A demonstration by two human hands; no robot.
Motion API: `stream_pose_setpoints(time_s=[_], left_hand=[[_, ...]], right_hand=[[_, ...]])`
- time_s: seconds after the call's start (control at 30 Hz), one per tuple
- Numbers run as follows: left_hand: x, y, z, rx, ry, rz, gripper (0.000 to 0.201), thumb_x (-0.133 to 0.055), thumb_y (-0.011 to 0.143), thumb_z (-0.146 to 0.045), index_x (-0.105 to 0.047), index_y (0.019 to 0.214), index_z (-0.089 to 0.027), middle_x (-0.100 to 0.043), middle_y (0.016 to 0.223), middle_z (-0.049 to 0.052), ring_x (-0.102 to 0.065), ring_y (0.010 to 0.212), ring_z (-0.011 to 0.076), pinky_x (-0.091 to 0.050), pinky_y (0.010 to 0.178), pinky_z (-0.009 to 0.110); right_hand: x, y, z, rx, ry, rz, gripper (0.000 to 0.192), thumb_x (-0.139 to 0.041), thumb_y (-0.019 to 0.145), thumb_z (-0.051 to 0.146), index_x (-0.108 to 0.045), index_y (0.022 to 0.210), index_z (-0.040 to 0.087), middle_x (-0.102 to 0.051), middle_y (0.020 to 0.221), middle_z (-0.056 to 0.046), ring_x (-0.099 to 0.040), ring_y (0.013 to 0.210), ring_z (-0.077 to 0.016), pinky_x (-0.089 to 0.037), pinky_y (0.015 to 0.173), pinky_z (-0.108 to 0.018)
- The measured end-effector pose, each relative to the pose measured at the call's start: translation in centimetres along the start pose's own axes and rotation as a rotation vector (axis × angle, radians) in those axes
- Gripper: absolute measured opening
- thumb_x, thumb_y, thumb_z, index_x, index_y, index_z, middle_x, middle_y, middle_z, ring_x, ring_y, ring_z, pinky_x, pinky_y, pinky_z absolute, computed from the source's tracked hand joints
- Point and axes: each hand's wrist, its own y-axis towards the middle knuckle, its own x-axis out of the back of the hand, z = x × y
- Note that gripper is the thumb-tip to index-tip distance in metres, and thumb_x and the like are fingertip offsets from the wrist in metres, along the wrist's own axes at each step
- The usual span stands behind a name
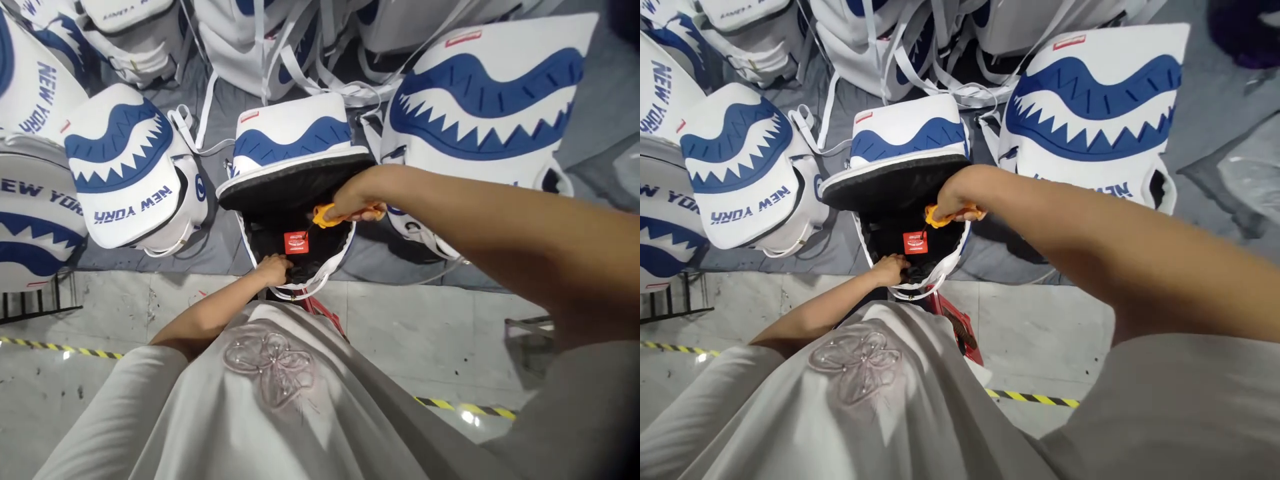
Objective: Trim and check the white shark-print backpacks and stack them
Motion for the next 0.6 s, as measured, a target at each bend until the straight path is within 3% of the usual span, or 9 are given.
stream_pose_setpoints(time_s=[0.07, 0.13, 0.17, 0.23, 0.3, 0.33, 0.4, 0.5, 0.6], left_hand=[[-0.1, -0.2, 0.5, -0.046, -0.049, 0.034, 0.038, -0.063, 0.088, -0.033, -0.067, 0.124, -0.02, -0.074, 0.116, 0.008, -0.07, 0.103, 0.0213, -0.053, 0.085, 0.029], [-0.1, -0.4, 0.6, -0.104, -0.071, 0.056, 0.033, -0.061, 0.089, -0.033, -0.069, 0.119, -0.02, -0.076, 0.104, 0.004, -0.072, 0.091, 0.0178, -0.053, 0.077, 0.025], [-0.3, -0.7, 0.4, -0.135, -0.066, 0.051, 0.03, -0.061, 0.089, -0.03, -0.071, 0.116, -0.022, -0.076, 0.102, 0.003, -0.071, 0.092, 0.0182, -0.053, 0.078, 0.025], [-0.7, -1.6, -0.4, -0.204, -0.036, 0.026, 0.024, -0.06, 0.087, -0.023, -0.074, 0.107, -0.024, -0.075, 0.106, 0.004, -0.069, 0.101, 0.0213, -0.051, 0.086, 0.029], [-0.9, -3.3, -1.4, -0.291, 0.049, -0.036, 0.02, -0.059, 0.089, -0.021, -0.075, 0.101, -0.024, -0.073, 0.109, 0.006, -0.067, 0.108, 0.0242, -0.048, 0.094, 0.034], [-0.8, -4.4, -1.7, -0.325, 0.101, -0.106, 0.02, -0.056, 0.092, -0.023, -0.075, 0.099, -0.023, -0.073, 0.108, 0.007, -0.066, 0.109, 0.0248, -0.047, 0.096, 0.037], [0.2, -6.7, -1.8, -0.35, 0.204, -0.346, 0.027, -0.049, 0.098, -0.029, -0.074, 0.103, -0.023, -0.072, 0.112, 0.01, -0.065, 0.112, 0.0259, -0.045, 0.1, 0.041], [3.7, -8.8, -0.8, -0.282, 0.317, -0.742, 0.039, -0.054, 0.097, -0.034, -0.06, 0.136, -0.032, -0.055, 0.147, 0.011, -0.045, 0.14, 0.0318, -0.029, 0.116, 0.054], [8.1, -7.6, 1.0, -0.176, 0.418, -0.866, 0.084, -0.076, 0.082, -0.042, -0.035, 0.155, -0.035, -0.025, 0.166, 0.01, -0.013, 0.154, 0.0401, -0.007, 0.12, 0.066]], right_hand=[[0.3, 0.3, -1.1, 0.001, 0.016, -0.117, 0.065, -0.028, 0.101, 0.064, -0.058, 0.074, 0.012, -0.061, 0.068, -0.003, -0.062, 0.063, -0.0078, -0.044, 0.06, -0.022], [1.0, 1.1, -1.3, -0.013, 0.011, -0.132, 0.064, -0.033, 0.099, 0.063, -0.058, 0.071, 0.011, -0.062, 0.067, -0.003, -0.062, 0.062, -0.0066, -0.043, 0.06, -0.022], [1.5, 1.6, -1.1, -0.037, -0.011, -0.046, 0.063, -0.041, 0.097, 0.063, -0.058, 0.07, 0.01, -0.062, 0.064, -0.003, -0.061, 0.06, -0.0066, -0.043, 0.059, -0.022], [2.7, 2.4, 0.0, -0.102, -0.096, 0.308, 0.06, -0.058, 0.088, 0.063, -0.061, 0.067, 0.007, -0.059, 0.058, -0.001, -0.058, 0.053, -0.0065, -0.042, 0.057, -0.025], [3.5, 2.4, 1.2, -0.18, -0.189, 0.671, 0.061, -0.063, 0.082, 0.064, -0.064, 0.069, 0.005, -0.053, 0.052, 0.002, -0.052, 0.045, -0.0054, -0.042, 0.056, -0.027], [3.6, 1.9, 1.8, -0.217, -0.218, 0.756, 0.061, -0.063, 0.082, 0.066, -0.066, 0.07, 0.006, -0.051, 0.05, 0.003, -0.05, 0.042, -0.0051, -0.044, 0.057, -0.028], [2.8, 0.1, 2.5, -0.207, -0.243, 0.681, 0.057, -0.063, 0.084, 0.066, -0.068, 0.075, 0.01, -0.05, 0.05, 0.003, -0.051, 0.042, -0.0071, -0.047, 0.058, -0.029], [-0.9, -3.8, 2.8, -0.046, -0.268, 0.395, 0.046, -0.065, 0.088, 0.061, -0.072, 0.089, 0.015, -0.067, 0.068, -0.006, -0.066, 0.062, -0.0184, -0.052, 0.067, -0.033], [-7.2, -7.3, 2.8, 0.037, -0.32, 0.197, 0.052, -0.049, 0.098, 0.059, -0.068, 0.114, 0.014, -0.073, 0.101, -0.018, -0.071, 0.09, -0.0296, -0.051, 0.077, -0.036]])
